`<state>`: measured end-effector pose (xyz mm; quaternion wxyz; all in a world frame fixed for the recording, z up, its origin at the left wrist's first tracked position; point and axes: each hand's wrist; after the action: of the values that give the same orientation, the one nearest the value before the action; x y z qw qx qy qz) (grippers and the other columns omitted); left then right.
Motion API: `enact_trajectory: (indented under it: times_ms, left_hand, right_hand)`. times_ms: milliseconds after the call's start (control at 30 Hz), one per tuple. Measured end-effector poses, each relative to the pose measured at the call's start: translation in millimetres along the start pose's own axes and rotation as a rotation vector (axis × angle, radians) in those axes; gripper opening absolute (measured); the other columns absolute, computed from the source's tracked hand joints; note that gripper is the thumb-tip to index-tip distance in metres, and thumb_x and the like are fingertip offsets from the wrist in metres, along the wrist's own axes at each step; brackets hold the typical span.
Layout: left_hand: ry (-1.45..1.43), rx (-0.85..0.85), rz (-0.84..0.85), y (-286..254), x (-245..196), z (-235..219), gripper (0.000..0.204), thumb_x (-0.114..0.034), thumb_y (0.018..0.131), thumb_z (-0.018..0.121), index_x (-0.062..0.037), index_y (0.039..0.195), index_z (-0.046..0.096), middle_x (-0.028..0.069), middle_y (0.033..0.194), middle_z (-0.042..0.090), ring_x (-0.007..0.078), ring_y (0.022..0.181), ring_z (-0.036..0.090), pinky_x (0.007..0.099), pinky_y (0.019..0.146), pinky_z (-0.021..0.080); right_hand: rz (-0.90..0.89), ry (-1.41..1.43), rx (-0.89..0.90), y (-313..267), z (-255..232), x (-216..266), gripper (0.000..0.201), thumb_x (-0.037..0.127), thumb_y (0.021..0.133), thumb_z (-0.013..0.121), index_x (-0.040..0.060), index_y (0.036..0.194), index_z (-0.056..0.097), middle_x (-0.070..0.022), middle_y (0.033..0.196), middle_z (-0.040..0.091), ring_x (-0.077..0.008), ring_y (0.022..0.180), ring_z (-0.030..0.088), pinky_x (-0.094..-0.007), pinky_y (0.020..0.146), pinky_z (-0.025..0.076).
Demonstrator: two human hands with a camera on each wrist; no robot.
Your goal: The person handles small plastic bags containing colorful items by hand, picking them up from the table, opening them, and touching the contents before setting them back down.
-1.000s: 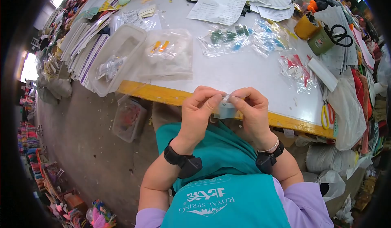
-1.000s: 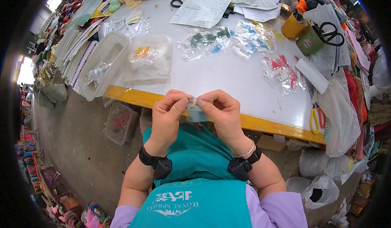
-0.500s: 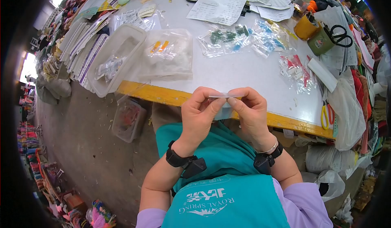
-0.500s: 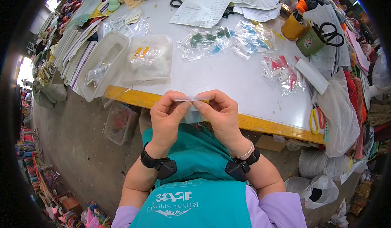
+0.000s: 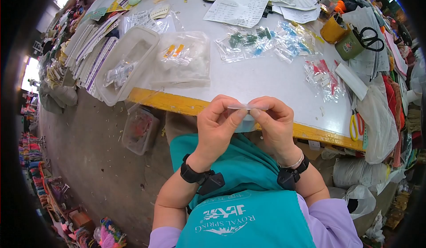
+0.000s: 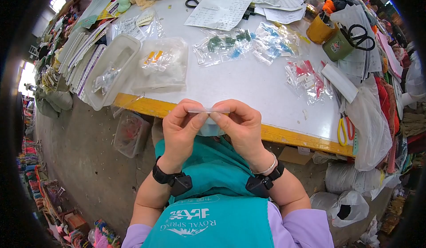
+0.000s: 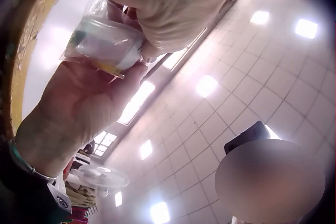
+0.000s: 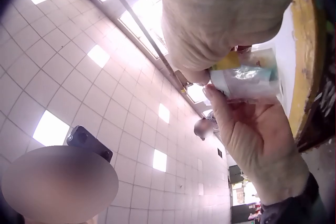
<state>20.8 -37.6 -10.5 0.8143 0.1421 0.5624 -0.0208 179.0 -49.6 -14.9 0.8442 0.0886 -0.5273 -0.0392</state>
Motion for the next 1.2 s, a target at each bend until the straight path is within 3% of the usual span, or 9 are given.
enact_trajectory:
  times_ms: [367, 467, 767, 1067, 1200]
  left_hand:
    - [0.061, -0.018, 0.034, 1, -7, 7, 0.009, -0.003, 0.09, 0.068, -0.0002, 0.097, 0.063, -0.0002, 0.095, 0.058, 0.005, 0.083, 0.051, 0.0193, 0.073, 0.042]
    - [0.067, 0.034, 0.035, -1, -4, 1, 0.011, -0.004, 0.091, 0.067, 0.0019, 0.1, 0.064, 0.004, 0.103, 0.057, 0.0088, 0.092, 0.058, 0.0226, 0.079, 0.048]
    - [0.145, 0.02, 0.084, 1, -5, -1, 0.009, -0.003, 0.089, 0.068, 0.0008, 0.097, 0.065, 0.0041, 0.1, 0.058, 0.0078, 0.087, 0.056, 0.0218, 0.076, 0.046]
    - [0.243, 0.034, 0.151, 3, -4, -3, 0.008, -0.001, 0.089, 0.068, 0.0003, 0.094, 0.063, 0.0018, 0.094, 0.058, 0.0069, 0.081, 0.052, 0.0208, 0.072, 0.042]
    - [0.153, 0.008, 0.082, 0, -6, 0, 0.008, -0.001, 0.09, 0.067, 0.001, 0.095, 0.062, 0.0021, 0.095, 0.059, 0.007, 0.082, 0.053, 0.0206, 0.073, 0.043]
  right_hand:
    - [0.079, -0.028, -0.036, 0, 2, 8, 0.01, 0.001, 0.091, 0.065, -0.0006, 0.102, 0.064, -0.0036, 0.098, 0.065, -0.0068, 0.088, 0.059, -0.0219, 0.076, 0.05]
    - [0.07, -0.024, -0.036, -1, 4, 9, 0.01, 0.001, 0.091, 0.065, -0.0007, 0.101, 0.064, -0.0033, 0.097, 0.065, -0.0069, 0.087, 0.059, -0.0218, 0.076, 0.05]
    - [0.153, -0.014, -0.044, -1, 6, 14, 0.011, 0.002, 0.09, 0.065, -0.001, 0.101, 0.064, -0.0026, 0.095, 0.065, -0.0055, 0.085, 0.059, -0.0206, 0.072, 0.05]
    - [0.131, -0.044, -0.049, -3, 10, 13, 0.009, 0.002, 0.09, 0.066, -0.0015, 0.098, 0.064, -0.0021, 0.094, 0.065, -0.0058, 0.084, 0.058, -0.0204, 0.07, 0.05]
    - [0.048, -0.115, -0.058, -4, 10, 7, 0.009, 0.003, 0.091, 0.066, -0.0018, 0.099, 0.064, -0.0025, 0.094, 0.065, -0.0062, 0.083, 0.059, -0.0202, 0.068, 0.05]
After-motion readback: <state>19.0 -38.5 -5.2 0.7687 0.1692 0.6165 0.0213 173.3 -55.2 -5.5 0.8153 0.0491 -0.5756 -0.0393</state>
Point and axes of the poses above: each hand's wrist, its own y-axis towards the middle knuckle, its own z-axis out of the palm, x = y × z
